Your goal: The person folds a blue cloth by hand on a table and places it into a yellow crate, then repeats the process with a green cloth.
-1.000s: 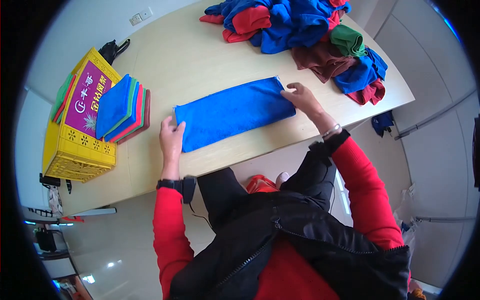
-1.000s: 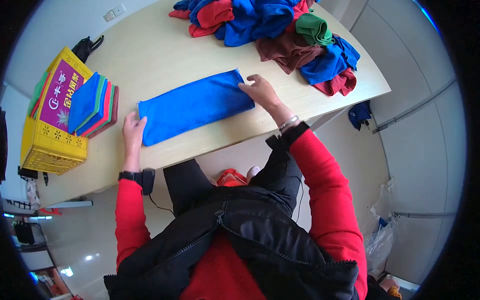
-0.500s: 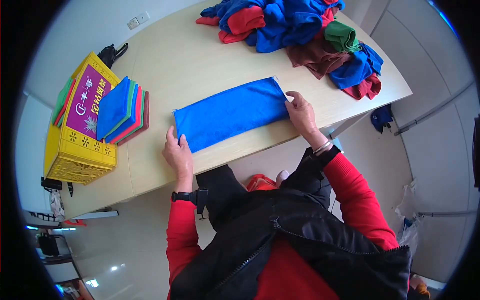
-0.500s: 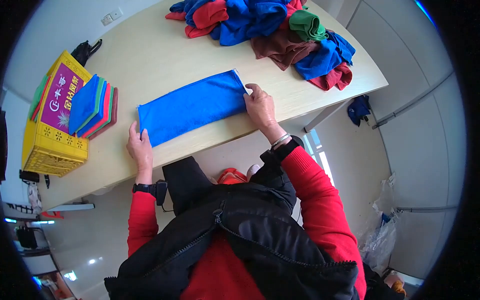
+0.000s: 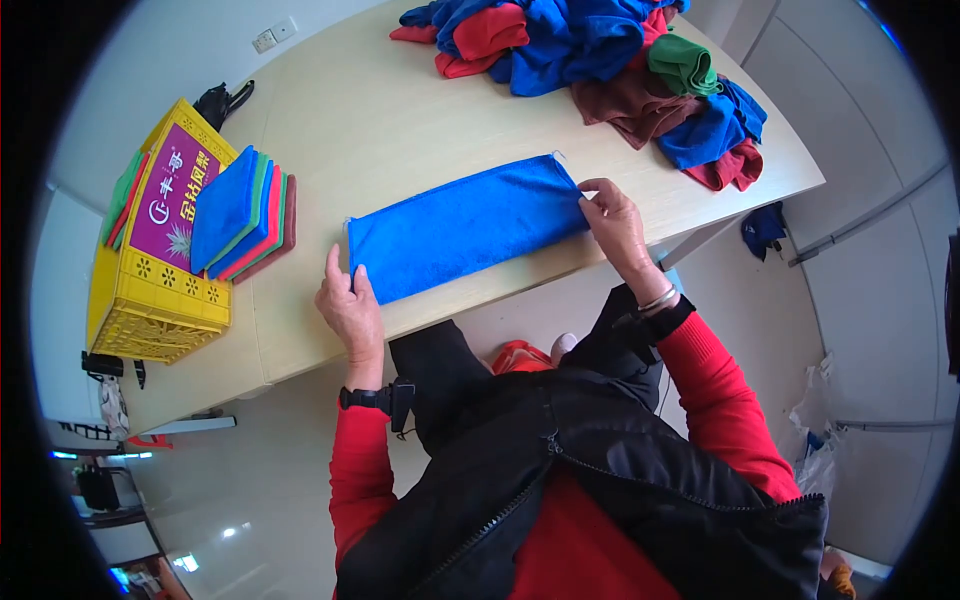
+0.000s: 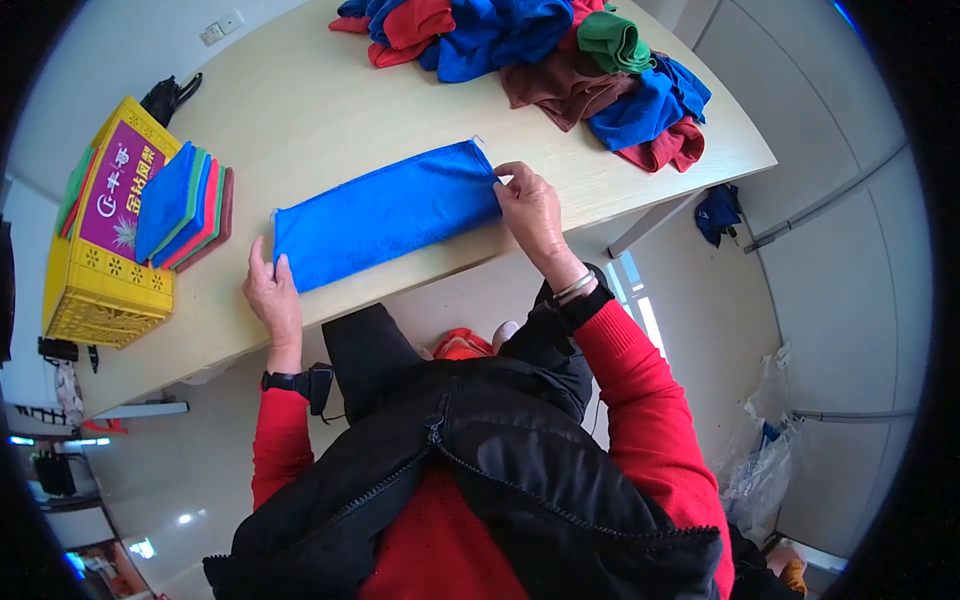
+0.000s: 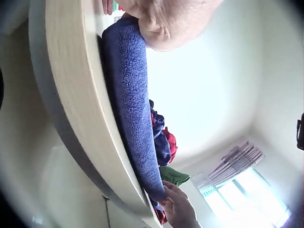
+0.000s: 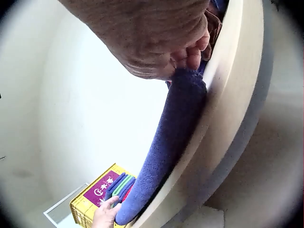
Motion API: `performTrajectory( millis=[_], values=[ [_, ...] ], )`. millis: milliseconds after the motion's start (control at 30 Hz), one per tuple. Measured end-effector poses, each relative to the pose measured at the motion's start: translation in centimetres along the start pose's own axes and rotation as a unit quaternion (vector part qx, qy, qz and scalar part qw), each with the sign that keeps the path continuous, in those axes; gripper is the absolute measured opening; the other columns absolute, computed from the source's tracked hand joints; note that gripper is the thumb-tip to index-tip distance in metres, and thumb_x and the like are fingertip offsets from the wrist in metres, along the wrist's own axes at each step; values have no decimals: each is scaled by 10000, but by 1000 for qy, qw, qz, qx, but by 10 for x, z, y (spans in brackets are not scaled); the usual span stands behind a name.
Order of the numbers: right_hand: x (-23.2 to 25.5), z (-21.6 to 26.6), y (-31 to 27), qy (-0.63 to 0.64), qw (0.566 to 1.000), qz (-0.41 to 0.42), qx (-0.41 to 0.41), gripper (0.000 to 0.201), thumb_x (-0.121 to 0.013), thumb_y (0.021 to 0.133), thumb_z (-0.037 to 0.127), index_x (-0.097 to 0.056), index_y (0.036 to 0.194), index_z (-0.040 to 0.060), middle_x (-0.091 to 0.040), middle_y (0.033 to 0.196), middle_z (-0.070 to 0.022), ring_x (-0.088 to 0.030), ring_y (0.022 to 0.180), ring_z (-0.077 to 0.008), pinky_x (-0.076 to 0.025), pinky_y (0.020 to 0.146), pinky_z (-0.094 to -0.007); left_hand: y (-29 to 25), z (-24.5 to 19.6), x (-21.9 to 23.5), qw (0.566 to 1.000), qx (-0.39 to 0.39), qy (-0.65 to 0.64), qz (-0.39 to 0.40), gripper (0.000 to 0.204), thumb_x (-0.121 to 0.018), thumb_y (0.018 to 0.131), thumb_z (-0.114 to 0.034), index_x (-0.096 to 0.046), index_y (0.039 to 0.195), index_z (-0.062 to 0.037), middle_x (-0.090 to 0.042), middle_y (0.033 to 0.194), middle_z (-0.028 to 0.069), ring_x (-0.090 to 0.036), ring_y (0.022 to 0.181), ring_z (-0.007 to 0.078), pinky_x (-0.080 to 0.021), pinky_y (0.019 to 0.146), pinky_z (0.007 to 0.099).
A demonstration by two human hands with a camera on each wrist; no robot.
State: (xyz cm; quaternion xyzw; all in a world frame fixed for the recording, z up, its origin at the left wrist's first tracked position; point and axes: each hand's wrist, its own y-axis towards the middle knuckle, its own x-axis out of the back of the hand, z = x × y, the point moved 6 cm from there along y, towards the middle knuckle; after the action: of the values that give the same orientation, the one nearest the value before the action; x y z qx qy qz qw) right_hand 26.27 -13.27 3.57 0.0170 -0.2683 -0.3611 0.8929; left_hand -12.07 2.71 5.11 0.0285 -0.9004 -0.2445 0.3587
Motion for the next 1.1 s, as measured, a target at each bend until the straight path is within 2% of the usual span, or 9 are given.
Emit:
performTrajectory(
  millis=[100, 267, 400, 533, 633, 767, 933, 1033, 1100],
  values=[
    [1, -4, -6, -62, 998, 9, -17, 228, -677, 878, 146, -691, 1100, 98, -687, 802, -128, -674, 739, -280, -540, 699, -395, -13, 12, -5, 999, -28, 20, 7, 503, -709, 875, -81, -551, 1352, -63, -599, 777, 90, -587, 769, 287, -431, 876, 444],
    [-1, -5, -10, -89, 995, 41, -12, 248, -681, 877, 154, -682, 1119, 97, -682, 804, -138, -671, 754, -289, -543, 723, -402, -20, 13, -9, 996, -58, 69, 9, 515, -704, 881, -94, -538, 1368, -68, -601, 813, 96, -590, 808, 289, -426, 906, 445],
    [-9, 1, -5, -90, 995, 36, 18, 269, -666, 917, 118, -648, 1184, 88, -607, 731, -57, -587, 650, -146, -494, 604, -309, -19, 11, -8, 998, -33, 52, 23, 513, -701, 889, -111, -534, 1374, -77, -604, 840, 109, -591, 836, 294, -422, 917, 446],
    [-7, 6, -11, -125, 991, 37, 26, 287, -674, 909, 112, -637, 1193, 94, -628, 736, -86, -610, 654, -177, -502, 610, -316, -25, 6, -1, 994, -64, 83, -8, 509, -705, 891, -129, -541, 1370, -82, -606, 836, 117, -592, 842, 299, -421, 920, 449],
    [0, 16, -12, -153, 986, 7, 62, 297, -692, 869, 157, -650, 1156, 96, -678, 767, -141, -667, 771, -332, -535, 730, -436, -28, 5, 0, 990, -87, 111, -14, 503, -712, 887, -140, -551, 1361, -86, -608, 843, 121, -591, 844, 304, -421, 923, 452],
    [-1, 8, -18, -186, 977, -27, 99, 277, -693, 872, 161, -658, 1140, 104, -668, 720, -124, -667, 748, -326, -522, 754, -446, -31, -1, 3, 981, -127, 142, -30, 491, -719, 885, -155, -566, 1347, -89, -615, 852, 111, -587, 864, 300, -420, 930, 454],
    [4, 15, -17, -206, 977, -1, 54, 284, -690, 891, 144, -645, 1168, 97, -680, 812, -122, -665, 777, -304, -530, 719, -403, -31, -10, 11, 976, -116, 185, -7, 466, -709, 888, -167, -581, 1328, -83, -642, 948, 94, -586, 972, 293, -417, 954, 456],
    [4, 68, -26, -336, 916, -65, 208, 309, -691, 882, 152, -642, 1181, 95, -696, 981, -122, -649, 976, -309, -489, 888, -432, -27, -45, 17, 966, -195, 170, -3, 453, -702, 887, -168, -591, 1317, -78, -642, 1043, 94, -576, 1046, 291, -411, 986, 464],
    [-26, 95, -38, -257, 930, 41, 260, 364, -684, 886, 178, -624, 1231, 80, -669, 1145, -124, -596, 1127, -312, -418, 1009, -445, -34, -71, 12, 958, -234, 162, 3, 447, -698, 886, -169, -595, 1311, -75, -642, 1090, 94, -571, 1083, 291, -408, 1001, 468]
  ],
)
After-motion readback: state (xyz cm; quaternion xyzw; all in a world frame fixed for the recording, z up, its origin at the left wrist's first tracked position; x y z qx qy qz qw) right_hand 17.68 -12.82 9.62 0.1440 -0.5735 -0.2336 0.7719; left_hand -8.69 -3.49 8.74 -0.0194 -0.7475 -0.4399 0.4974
